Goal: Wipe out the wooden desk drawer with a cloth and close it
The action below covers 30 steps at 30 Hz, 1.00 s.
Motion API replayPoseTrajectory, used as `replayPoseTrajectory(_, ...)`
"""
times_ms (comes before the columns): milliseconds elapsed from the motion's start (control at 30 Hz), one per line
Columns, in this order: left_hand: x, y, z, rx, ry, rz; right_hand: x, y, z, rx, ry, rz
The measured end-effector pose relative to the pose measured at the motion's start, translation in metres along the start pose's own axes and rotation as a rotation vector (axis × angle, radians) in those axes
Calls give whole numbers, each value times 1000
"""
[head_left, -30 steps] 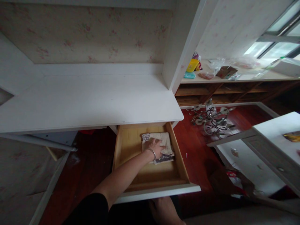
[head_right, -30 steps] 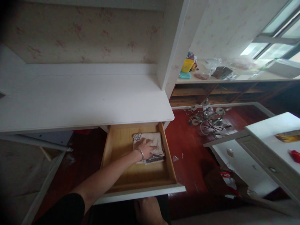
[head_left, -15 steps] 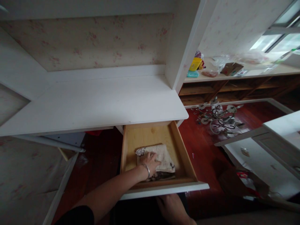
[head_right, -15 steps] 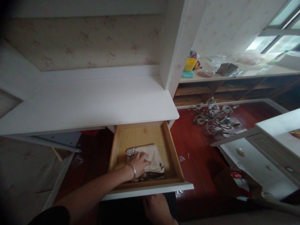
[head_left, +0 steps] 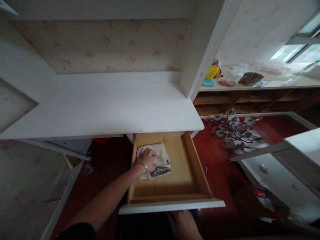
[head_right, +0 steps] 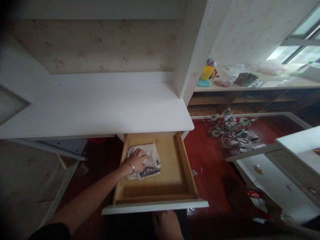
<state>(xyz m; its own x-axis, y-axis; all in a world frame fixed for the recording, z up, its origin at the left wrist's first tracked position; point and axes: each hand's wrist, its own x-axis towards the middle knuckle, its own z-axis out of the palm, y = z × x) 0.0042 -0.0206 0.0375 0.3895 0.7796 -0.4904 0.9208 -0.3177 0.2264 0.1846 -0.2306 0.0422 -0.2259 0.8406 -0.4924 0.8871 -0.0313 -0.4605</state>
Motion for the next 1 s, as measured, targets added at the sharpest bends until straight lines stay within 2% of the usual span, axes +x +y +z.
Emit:
replayPoseTrajectory(133, 28, -6, -6, 2, 65, -12, 2, 4, 7, -2, -7, 2)
replayPoseTrajectory(300, 59, 4, -8, -26, -21, 26, 6, 8, 8, -40, -41, -9)
replayPoseTrajectory(433, 78, 34, -9, -45, -53, 68, 7, 12, 8, -24, -39, -41)
replayPoseTrajectory(667, 103, 95, -10, -42, -26, 138, 7, 11, 4, 31, -69, -12)
replayPoseTrajectory(833, 96, 106, -4, -3, -23, 197, 4, 6, -3, 22, -75, 31)
replayPoseTrajectory(1000, 48, 106, 29, 52, -46, 361, 4, 4, -6, 51, -70, 29)
